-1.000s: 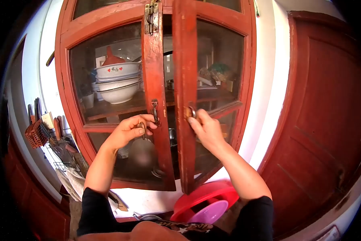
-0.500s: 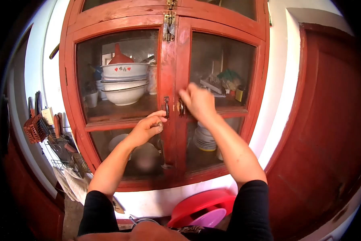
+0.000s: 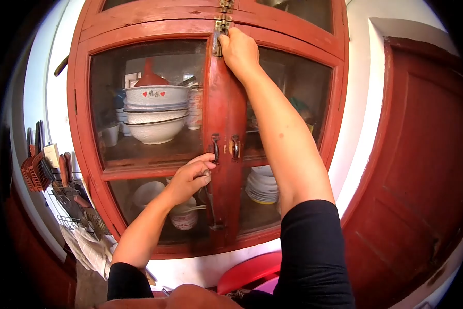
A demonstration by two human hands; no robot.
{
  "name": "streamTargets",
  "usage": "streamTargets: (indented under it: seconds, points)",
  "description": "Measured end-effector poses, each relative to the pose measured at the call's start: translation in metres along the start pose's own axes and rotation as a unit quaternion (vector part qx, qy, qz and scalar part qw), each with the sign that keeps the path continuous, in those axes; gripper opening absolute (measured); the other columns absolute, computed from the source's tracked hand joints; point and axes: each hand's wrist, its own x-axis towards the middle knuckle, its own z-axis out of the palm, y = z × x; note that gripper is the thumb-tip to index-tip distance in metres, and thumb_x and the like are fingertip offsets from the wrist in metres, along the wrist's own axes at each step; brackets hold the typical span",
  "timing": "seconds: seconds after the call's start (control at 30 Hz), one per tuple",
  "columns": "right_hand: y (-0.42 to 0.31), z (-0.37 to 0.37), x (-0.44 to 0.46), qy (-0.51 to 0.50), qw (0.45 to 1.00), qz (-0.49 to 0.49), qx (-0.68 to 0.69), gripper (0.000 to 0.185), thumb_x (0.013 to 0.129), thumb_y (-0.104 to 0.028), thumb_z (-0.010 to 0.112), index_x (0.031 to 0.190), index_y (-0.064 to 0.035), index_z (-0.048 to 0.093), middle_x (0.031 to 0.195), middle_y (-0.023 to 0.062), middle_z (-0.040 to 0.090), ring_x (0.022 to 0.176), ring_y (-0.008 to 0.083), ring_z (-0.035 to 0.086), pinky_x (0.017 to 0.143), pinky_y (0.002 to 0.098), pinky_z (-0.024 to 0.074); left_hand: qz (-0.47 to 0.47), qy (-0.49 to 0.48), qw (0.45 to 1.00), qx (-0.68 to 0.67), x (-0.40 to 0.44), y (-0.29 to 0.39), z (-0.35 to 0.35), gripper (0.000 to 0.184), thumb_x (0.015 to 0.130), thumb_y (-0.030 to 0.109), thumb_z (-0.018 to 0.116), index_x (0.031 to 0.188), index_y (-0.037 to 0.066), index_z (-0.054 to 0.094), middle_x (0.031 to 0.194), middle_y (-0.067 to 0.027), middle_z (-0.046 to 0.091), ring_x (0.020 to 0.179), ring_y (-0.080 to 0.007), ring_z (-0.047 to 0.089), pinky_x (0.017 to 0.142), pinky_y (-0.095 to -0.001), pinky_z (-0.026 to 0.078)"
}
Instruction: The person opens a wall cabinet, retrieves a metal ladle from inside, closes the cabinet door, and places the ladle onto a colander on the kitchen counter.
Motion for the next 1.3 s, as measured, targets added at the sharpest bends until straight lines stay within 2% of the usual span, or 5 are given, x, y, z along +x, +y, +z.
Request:
streamTargets:
  seconds: [0.43,0.6,0.8,0.93,1.3]
  points:
    - [0.023,0.005,-0.053,0.107,0.994,0.008,-0.003,0.02,0.068,-0.015,0.053,0.058,0.0012,0.056,0.068,0.0237,0.059,0.056,0.035,0.06,0.055,0.0412,0.0497,0.024,0.029,0.986,-0.164,-0.054,0.003,0.053,0.007,0.076,-0.002,0.05,0.083,0.0,0.05,0.093,-0.0095,0.055,0.087,-0.0172,0.051,0.08,-0.0279,0.04]
    - [-0.023,-0.094,-0.248,-0.178,0.98,0.013,0.087,0.021,0.073,-0.015,0.055,0.058,-0.001,0.051,0.056,0.0181,0.053,0.051,0.0331,0.053,0.046,0.0398,0.0411,0.026,-0.048,0.989,-0.14,-0.083,-0.011,0.125,0.002,0.076,-0.003,0.05,0.077,-0.002,0.052,0.072,-0.0061,0.053,0.067,-0.0126,0.05,0.061,-0.0242,0.042]
    - [-0.092,-0.218,-0.477,-0.238,0.692,0.642,0.23,0.029,0.082,-0.028,0.059,0.093,-0.0006,0.056,0.072,0.006,0.061,0.053,0.0129,0.055,0.048,0.0253,0.0457,-0.062,-0.214,0.941,-0.255,-0.149,-0.026,0.235,0.002,0.077,0.001,0.055,0.076,-0.001,0.055,0.066,-0.0026,0.054,0.061,-0.0086,0.049,0.055,-0.027,0.042]
    - [-0.166,-0.28,-0.531,-0.112,0.688,0.681,0.223,0.041,0.08,-0.026,0.062,0.108,0.001,0.049,0.076,0.0058,0.06,0.054,0.0108,0.055,0.047,0.0238,0.0451,0.122,-0.268,0.934,-0.202,-0.203,0.021,0.275,0.006,0.071,-0.002,0.057,0.076,0.0,0.056,0.067,-0.0145,0.055,0.062,-0.0298,0.057,0.057,-0.0336,0.046]
    - [-0.397,-0.461,-0.556,-0.11,0.743,0.66,0.005,0.028,0.079,-0.019,0.06,0.097,-0.0002,0.052,0.077,0.0096,0.06,0.067,0.0161,0.059,0.056,0.027,0.0451,0.074,-0.36,0.852,-0.373,-0.349,0.234,0.314,0.004,0.075,-0.001,0.058,0.077,0.0,0.055,0.071,-0.0048,0.056,0.064,-0.0123,0.052,0.06,-0.025,0.044]
